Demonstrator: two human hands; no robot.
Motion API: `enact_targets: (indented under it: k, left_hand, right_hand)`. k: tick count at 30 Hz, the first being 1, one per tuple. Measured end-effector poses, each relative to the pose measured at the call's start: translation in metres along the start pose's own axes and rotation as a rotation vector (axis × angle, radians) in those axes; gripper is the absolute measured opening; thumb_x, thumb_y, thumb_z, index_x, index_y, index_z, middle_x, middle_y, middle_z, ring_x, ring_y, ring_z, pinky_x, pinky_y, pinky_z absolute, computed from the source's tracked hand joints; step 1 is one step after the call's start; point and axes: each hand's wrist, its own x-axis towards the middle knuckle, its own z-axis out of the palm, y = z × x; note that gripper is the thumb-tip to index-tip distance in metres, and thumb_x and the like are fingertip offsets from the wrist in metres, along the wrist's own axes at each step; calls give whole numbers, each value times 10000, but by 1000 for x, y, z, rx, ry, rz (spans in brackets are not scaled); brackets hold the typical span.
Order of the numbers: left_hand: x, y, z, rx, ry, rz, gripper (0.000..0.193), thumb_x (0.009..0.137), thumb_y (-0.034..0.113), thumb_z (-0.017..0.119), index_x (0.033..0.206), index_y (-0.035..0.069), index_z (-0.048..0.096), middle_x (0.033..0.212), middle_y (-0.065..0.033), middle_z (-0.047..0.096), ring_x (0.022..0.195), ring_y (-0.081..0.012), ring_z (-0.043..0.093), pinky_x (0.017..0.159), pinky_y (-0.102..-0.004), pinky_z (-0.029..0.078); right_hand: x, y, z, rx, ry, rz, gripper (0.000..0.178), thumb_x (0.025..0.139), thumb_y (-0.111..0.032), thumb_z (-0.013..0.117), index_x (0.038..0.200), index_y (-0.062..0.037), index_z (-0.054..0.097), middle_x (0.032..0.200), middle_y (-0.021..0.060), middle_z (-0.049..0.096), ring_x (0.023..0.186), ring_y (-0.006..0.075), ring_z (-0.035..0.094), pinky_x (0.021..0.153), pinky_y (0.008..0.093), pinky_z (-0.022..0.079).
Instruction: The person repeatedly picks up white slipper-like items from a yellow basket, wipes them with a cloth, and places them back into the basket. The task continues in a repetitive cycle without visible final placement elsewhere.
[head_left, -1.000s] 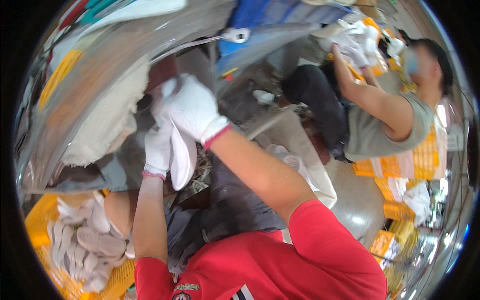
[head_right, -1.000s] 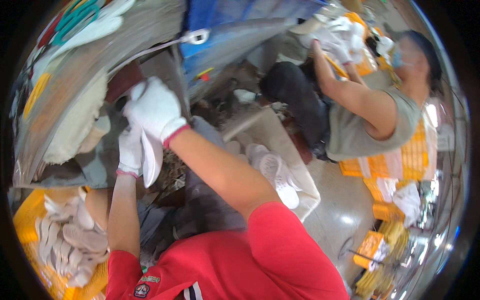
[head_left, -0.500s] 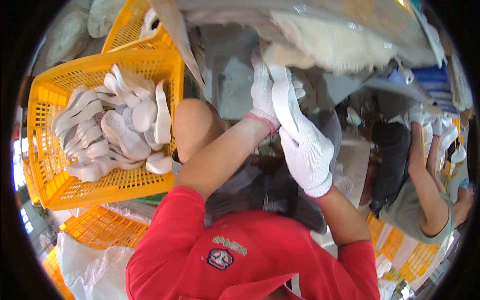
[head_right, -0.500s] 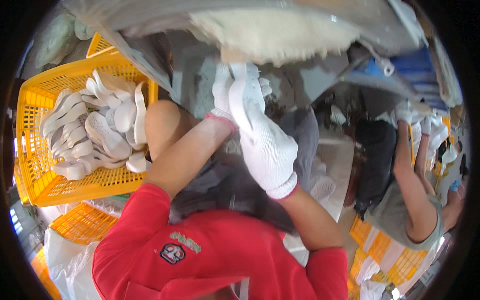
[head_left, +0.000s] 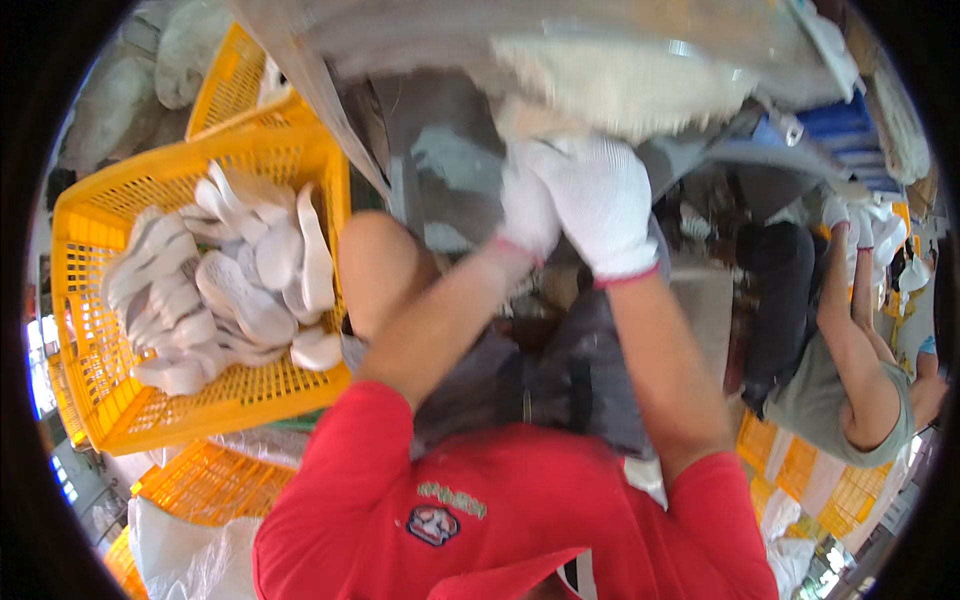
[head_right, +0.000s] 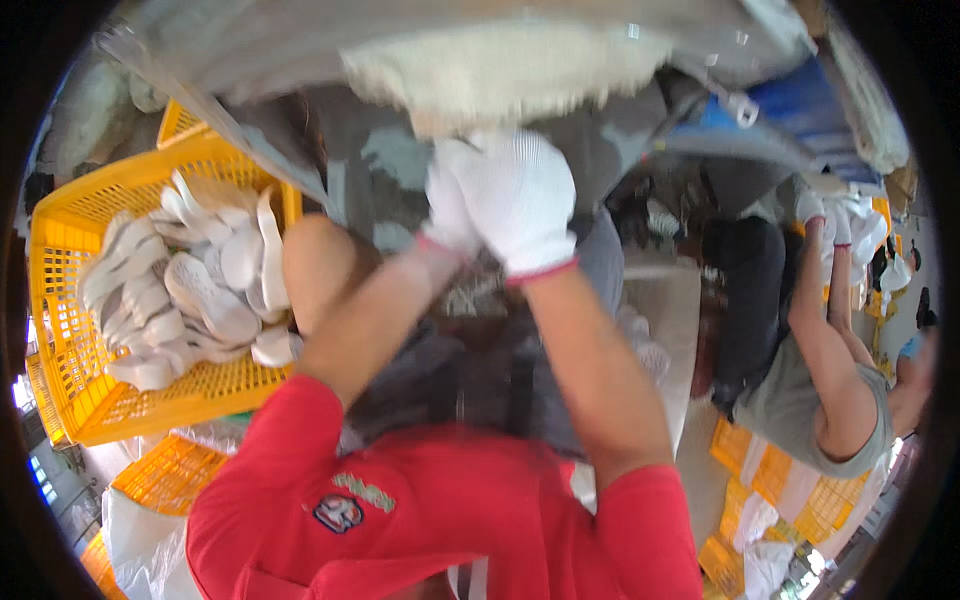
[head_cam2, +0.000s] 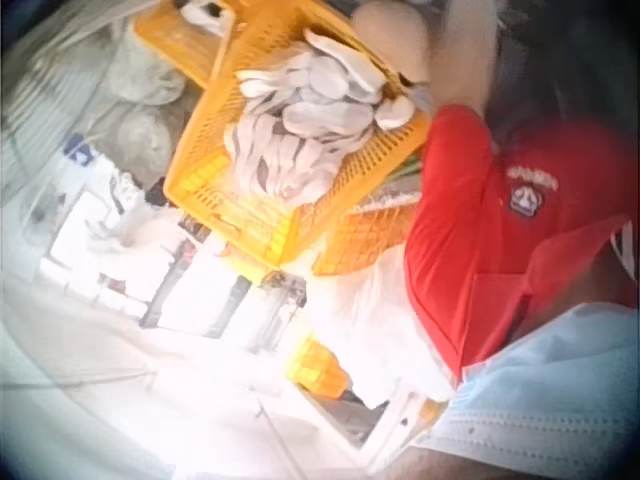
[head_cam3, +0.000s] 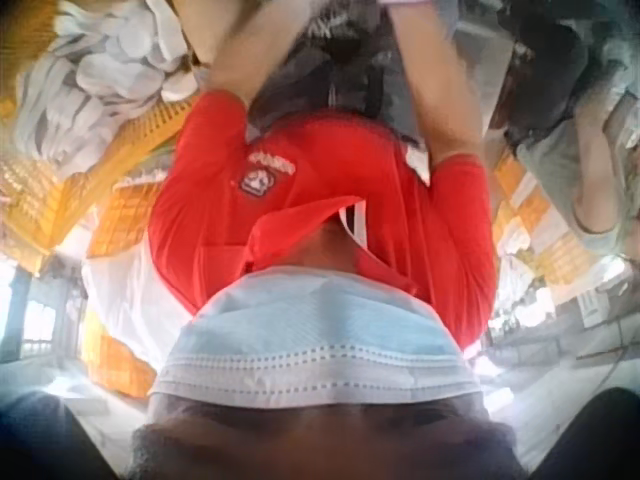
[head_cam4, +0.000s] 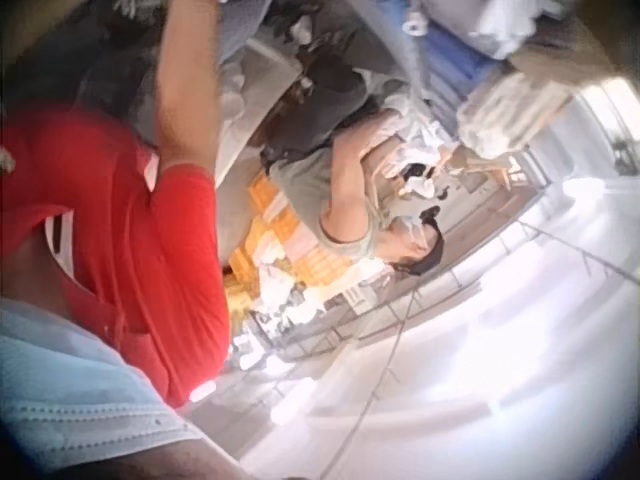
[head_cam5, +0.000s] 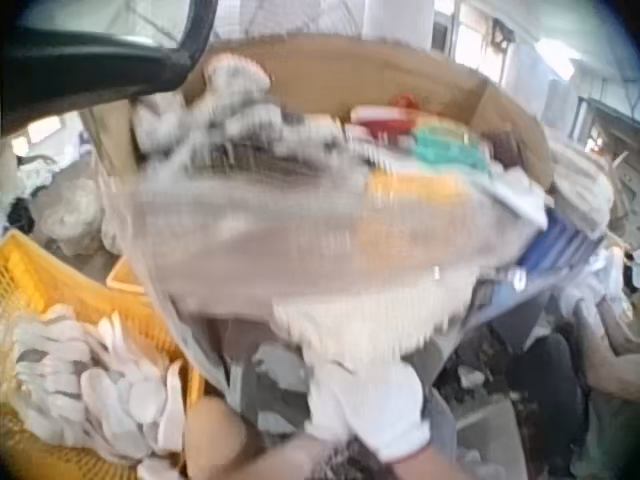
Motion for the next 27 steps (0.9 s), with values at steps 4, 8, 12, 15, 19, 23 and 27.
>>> enact_targets:
  k: [4, 8, 12, 15, 19, 23, 27]
  left_hand:
    - [25, 24, -4, -963, -258, -587, 310, 1154, 344, 533, 1118, 70, 675, 1016, -113, 741, 840, -274, 752, 736, -463, 634]
    - [60, 48, -13, -1163, -114, -495, 497, 1124, 526, 470, 1169, 72, 666, 972, -123, 733, 814, -308, 746, 710, -480, 633]
    - [44, 32, -8, -1202, -165, -531, 694, 1093, 709, 407, 1219, 73, 657, 928, -133, 724, 787, -342, 739, 684, -497, 632]
    - [16, 6, -1, -1374, -354, -613, 845, 1070, 845, 360, 1258, 74, 650, 895, -140, 718, 768, -368, 735, 664, -509, 632]
    - [24, 4, -6, -1307, -309, -575, 816, 1082, 796, 368, 1289, 60, 657, 943, -152, 734, 816, -366, 747, 720, -492, 638]
    - [61, 29, -21, -1132, -54, -455, 712, 1109, 669, 401, 1314, 42, 668, 1021, -164, 758, 889, -353, 766, 803, -464, 647]
    - [52, 23, -24, -879, 6, -552, 610, 1135, 543, 433, 1339, 23, 679, 1100, -176, 782, 963, -339, 785, 887, -436, 656]
  right_hand:
    - [-26, -9, -31, 725, -311, 380, 654, 857, -206, 833, 1465, -62, 640, 1254, 189, 706, 1126, 314, 733, 992, 386, 571]
    - [-8, -13, -23, 946, -322, 332, 814, 889, -188, 872, 1606, -3, 533, 1508, 225, 613, 1451, 306, 591, 1218, 428, 469]
    - [-16, -22, -35, 549, -393, 98, 610, 924, -234, 805, 1441, 24, 610, 1374, 301, 660, 1306, 450, 666, 1096, 548, 555]
    - [-60, -51, -57, 375, -256, 276, 812, 840, -265, 877, 1523, 31, 551, 1450, 330, 619, 1323, 502, 640, 1099, 549, 552]
    - [-62, -48, -50, 557, -189, 468, 834, 770, -282, 964, 1471, 4, 614, 1352, 251, 708, 1189, 418, 729, 991, 484, 607]
    - [-18, -19, -19, 502, -65, 283, 604, 776, -373, 990, 1235, -60, 755, 1077, 188, 809, 950, 362, 810, 853, 443, 647]
    - [-19, -22, -23, 483, -65, 337, 508, 811, -401, 968, 1159, -84, 777, 1021, 153, 801, 913, 358, 805, 808, 446, 646]
